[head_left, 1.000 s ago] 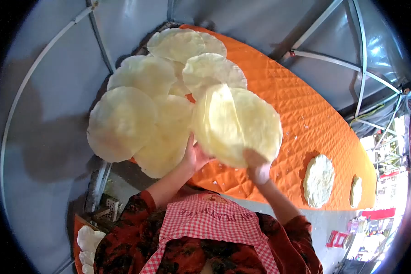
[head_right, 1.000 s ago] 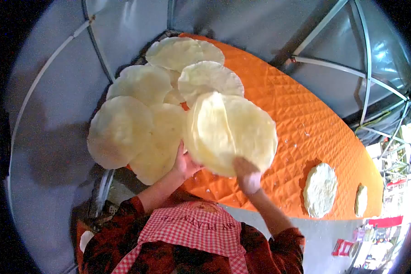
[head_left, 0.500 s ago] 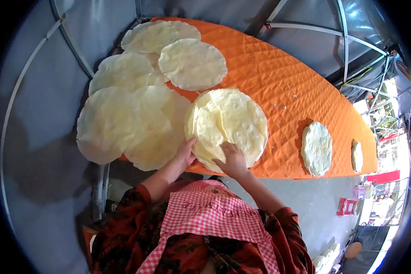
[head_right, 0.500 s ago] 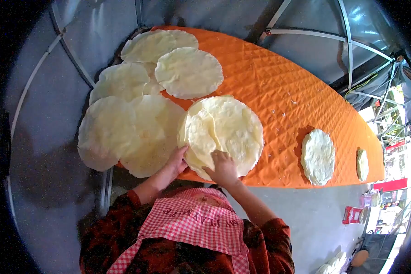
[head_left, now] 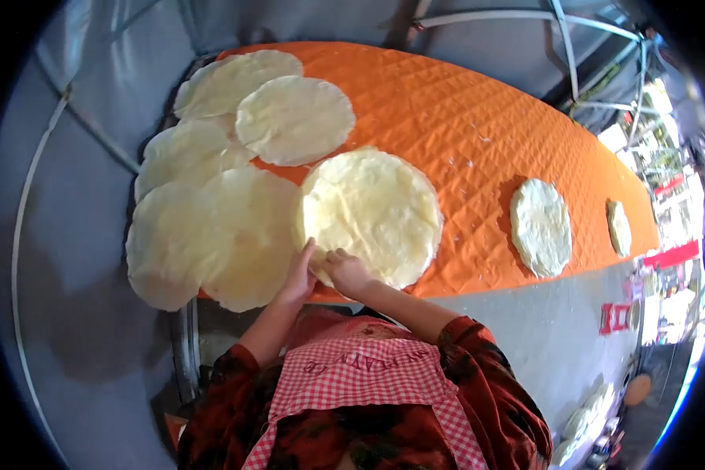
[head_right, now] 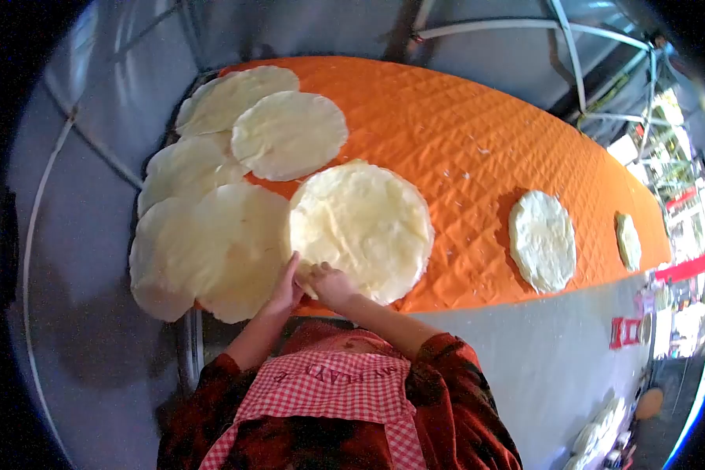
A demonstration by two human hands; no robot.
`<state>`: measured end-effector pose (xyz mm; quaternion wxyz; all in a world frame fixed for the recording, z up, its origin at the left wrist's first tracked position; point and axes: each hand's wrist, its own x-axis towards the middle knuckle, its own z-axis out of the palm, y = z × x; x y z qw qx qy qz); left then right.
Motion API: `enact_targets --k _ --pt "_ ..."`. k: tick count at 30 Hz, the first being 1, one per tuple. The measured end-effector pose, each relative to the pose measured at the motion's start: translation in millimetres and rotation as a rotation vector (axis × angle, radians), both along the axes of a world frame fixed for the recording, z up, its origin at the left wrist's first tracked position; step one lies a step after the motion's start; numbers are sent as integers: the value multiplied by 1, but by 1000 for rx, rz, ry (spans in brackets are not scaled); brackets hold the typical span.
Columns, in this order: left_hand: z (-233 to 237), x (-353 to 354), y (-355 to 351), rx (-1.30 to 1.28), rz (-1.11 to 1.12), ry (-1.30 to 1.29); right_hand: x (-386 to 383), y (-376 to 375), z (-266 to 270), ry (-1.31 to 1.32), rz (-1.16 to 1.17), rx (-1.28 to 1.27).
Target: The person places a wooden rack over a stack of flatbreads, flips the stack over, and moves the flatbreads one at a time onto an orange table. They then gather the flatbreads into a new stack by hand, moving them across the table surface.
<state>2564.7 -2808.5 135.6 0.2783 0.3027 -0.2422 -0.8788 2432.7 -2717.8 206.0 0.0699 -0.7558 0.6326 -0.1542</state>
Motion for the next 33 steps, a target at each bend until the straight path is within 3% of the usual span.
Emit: enact_targets --k 2,3,4,5,6,8,9,10,11,13,16,19,20,23,25,26,27,30,32,33 --pt "-55 -11 -3 -24 77 -162 -7 4 31 -62 -29 170" --pt "-33 -18 1 -40 124 -244 -12 3 42 -96 -34 253" --pt "-10 -17 2 -8 56 -354 -29 7 40 -299 -101 159" --pt "-3 -18 4 -27 82 -356 -49 15 26 -323 -251 -123" --pt "-1 -18 5 -47 110 -360 -76 19 33 -456 -404 -220" --pt "25 -20 11 -128 181 -283 -138 39 25 -460 -739 -469" --pt "27 -21 11 -106 171 -278 -177 48 -27 -658 -964 -468" --pt "27 -19 11 -83 161 -276 -182 58 9 -1241 -1095 -237" --pt "27 -19 9 -63 153 -271 -208 68 -42 -629 -1175 -334" --pt "26 -20 4 -49 109 -183 -206 65 -49 -650 -1089 -116" --pt "24 -14 5 -27 83 -171 -195 54 -64 -386 -1010 -142" --pt "16 -12 2 -30 74 -245 -206 57 -31 -590 -982 126" --pt "24 -13 4 -43 64 -246 -204 57 -20 -447 -1038 116" --pt "26 -14 8 -124 96 -283 -172 47 8 -23 -871 -290" --pt "34 -21 11 -196 143 -337 -132 27 37 -180 -606 -259" --pt "46 -25 16 -231 165 -376 -109 16 40 -514 -661 -31" --pt "54 -28 20 -264 188 -413 -86 4 49 -637 -640 109" --pt "54 -34 22 -495 196 -531 -41 -35 55 -619 -519 150" --pt "63 -36 29 -613 147 -614 -24 -59 65 -503 -584 229" --pt "63 -36 36 -789 180 -683 -17 -68 73 -461 -605 275"
